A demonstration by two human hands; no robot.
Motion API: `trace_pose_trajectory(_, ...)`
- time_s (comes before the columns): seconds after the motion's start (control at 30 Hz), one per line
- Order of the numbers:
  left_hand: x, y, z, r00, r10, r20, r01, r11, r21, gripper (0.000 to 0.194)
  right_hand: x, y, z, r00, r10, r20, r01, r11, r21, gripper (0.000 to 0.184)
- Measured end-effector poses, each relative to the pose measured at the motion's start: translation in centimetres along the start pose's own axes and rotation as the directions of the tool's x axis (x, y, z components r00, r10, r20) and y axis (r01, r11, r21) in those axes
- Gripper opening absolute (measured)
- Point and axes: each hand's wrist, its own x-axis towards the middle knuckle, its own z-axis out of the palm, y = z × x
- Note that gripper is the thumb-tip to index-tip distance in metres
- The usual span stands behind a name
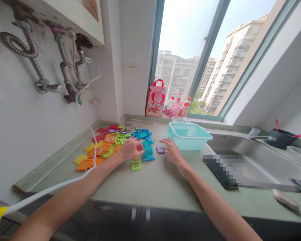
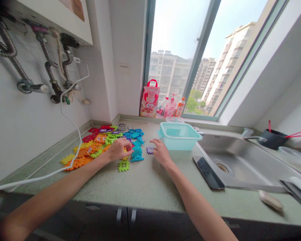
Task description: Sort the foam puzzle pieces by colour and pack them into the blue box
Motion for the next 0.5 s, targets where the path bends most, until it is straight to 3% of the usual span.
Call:
trace_pose_trajectory(0.07, 0.0, 0.0, -0.2, 1.0, 0.008, 0.009, -0.009, 1.0, 0.028, 0.016, 2.3, -1.0, 0.2, 0.999, -0.009, 0.041, 0.01, 0.999, -0.046, 0.048)
trace_pose_trajectory(0.17, 0.1, -0.1, -0.5, 1.0, 0.02, 0.0, -0.02, 0.998, 0.057, 0.017, 7.4, -2.8, 1.2, 0.98, -0.01, 0.2, 0.034, 0.992, -0.119, 0.035)
trace_pose_trajectory(0.3, 0.1, -0.5, -1.1, 0.999, 0.046, -0.005, -0.046, 0.993, 0.105, 0.013, 13.9, -4.6, 3.5, 0.947, -0.041, 0.319, 0.099, 0.98, -0.17, 0.032)
trace_pose_trajectory(0.4, 0.0, -0.8, -1.6, 0.99, 0.132, 0.048, -0.136, 0.985, 0.11, 0.024, 16.0, -5.3, 5.1, 0.906, -0.055, 0.42, 0.166, 0.958, -0.233, 0.039)
trace_pose_trajectory(0.5, -0.2, -0.9, -1.8, 0.956, 0.265, 0.127, -0.273, 0.961, 0.052, 0.041, 16.1, -5.7, 6.0, 0.886, -0.073, 0.458, 0.23, 0.926, -0.299, 0.031)
